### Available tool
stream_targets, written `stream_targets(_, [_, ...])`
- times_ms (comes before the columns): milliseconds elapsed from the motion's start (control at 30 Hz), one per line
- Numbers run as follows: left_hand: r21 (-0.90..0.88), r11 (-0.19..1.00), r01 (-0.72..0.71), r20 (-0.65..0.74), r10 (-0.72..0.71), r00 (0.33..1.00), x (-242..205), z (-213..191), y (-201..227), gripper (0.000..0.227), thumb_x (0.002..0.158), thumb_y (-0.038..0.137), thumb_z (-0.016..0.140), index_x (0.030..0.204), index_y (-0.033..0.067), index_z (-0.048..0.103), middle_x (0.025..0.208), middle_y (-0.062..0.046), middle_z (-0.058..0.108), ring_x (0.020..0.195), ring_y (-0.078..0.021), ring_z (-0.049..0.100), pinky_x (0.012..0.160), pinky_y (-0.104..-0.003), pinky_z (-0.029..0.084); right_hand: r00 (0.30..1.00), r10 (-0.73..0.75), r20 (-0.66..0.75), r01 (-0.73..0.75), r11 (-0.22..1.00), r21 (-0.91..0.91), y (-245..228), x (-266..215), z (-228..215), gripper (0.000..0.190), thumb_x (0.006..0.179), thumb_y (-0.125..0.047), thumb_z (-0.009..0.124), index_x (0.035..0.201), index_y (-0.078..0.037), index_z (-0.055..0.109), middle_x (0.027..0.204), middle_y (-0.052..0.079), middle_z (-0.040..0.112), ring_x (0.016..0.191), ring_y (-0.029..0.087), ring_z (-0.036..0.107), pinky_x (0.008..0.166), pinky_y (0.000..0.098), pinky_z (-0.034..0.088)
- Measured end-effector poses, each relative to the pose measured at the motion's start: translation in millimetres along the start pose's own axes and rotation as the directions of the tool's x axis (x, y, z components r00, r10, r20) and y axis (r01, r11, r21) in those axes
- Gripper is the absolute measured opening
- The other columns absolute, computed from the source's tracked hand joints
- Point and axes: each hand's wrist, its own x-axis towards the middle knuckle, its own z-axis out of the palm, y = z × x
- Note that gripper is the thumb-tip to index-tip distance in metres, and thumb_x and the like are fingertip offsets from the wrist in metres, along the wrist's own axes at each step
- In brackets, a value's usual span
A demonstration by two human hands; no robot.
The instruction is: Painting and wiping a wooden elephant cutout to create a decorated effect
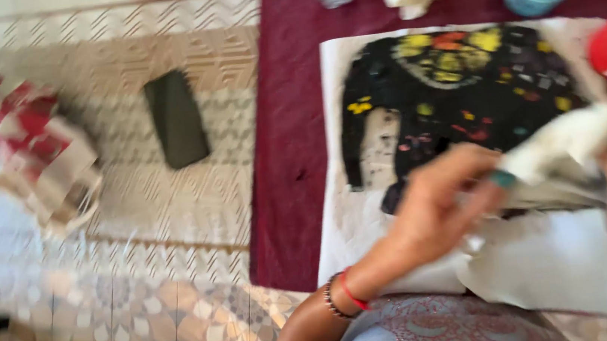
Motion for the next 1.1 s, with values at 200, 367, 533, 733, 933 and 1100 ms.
stream_targets(200, [0.074,0.987,0.146,0.007,-0.147,0.989,16.2,-25.1,17.0,0.029,0.108,0.033,0.053,0.098,0.0093,0.067,0.079,0.006,0.052,0.072,-0.006,0.043,0.061,-0.026,0.034,0.971,0.217,0.104,-0.241,0.88,0.408,-25.6,-9.4,40.2,0.022,0.105,-0.012,0.054,0.126,-0.013,0.059,0.103,-0.001,0.063,0.086,0.008,0.059,0.076,0.0215,0.047])
stream_targets(367, [0.329,0.94,-0.089,-0.175,0.153,0.973,28.2,-8.2,19.9,0.008,0.104,0.005,0.054,0.099,0.0011,0.058,0.096,-0.01,0.06,0.085,-0.0234,0.059,0.077,-0.036,0.048,0.806,0.313,0.503,-0.582,0.572,0.577,36.2,-31.9,58.0,0.039,0.092,-0.04,0.069,0.106,-0.003,0.065,0.079,0.013,0.07,0.049,0.016,0.063,0.034,0.0265,0.049])
stream_targets(533, [0.521,0.847,-0.102,-0.314,0.302,0.9,8.0,8.3,14.2,0.017,0.101,-0.002,0.058,0.117,0.0028,0.062,0.107,-0.017,0.052,0.095,-0.0325,0.06,0.084,-0.04,0.053,0.607,0.653,0.452,-0.73,0.235,0.641,50.4,-70.6,91.3,0.062,0.094,-0.017,0.027,0.15,0.007,0.041,0.141,0.028,0.049,0.124,0.04,0.045,0.112,0.0543,0.034])
stream_targets(733, [0.215,0.974,-0.068,-0.225,0.118,0.967,-34.9,15.3,4.5,0.043,0.105,0.032,0.041,0.127,-0.002,0.054,0.127,-0.028,0.056,0.119,-0.0393,0.059,0.102,-0.05,0.05,0.829,0.242,0.504,-0.496,-0.097,0.863,108.4,-121.5,129.1,0.053,0.088,-0.024,0.074,0.132,0.003,0.063,0.127,0.026,0.068,0.113,0.042,0.065,0.104,0.0574,0.046])
stream_targets(933, [0.267,0.944,0.195,-0.468,-0.05,0.883,-62.3,7.2,-21.4,0.03,0.093,0.01,0.058,0.121,0.002,0.065,0.1,-0.007,0.074,0.086,-0.0179,0.067,0.077,-0.033,0.056,0.788,0.197,0.584,-0.592,-0.021,0.806,48.6,-122.0,164.7,0.046,0.092,-0.014,0.071,0.133,0.004,0.06,0.124,0.017,0.072,0.11,0.026,0.069,0.095,0.0381,0.055])
stream_targets(1100, [0.534,0.841,0.089,-0.523,0.246,0.816,-24.9,8.5,15.0,0.063,0.09,0.011,0.052,0.151,0.0048,0.035,0.147,-0.022,0.039,0.131,-0.0339,0.053,0.103,-0.041,0.052,0.743,-0.554,0.375,-0.064,0.498,0.865,-45.3,-81.0,123.7,0.074,0.116,-0.056,0.05,0.151,0.008,0.038,0.16,0.021,0.033,0.153,0.037,0.033,0.13,0.0522,0.028])
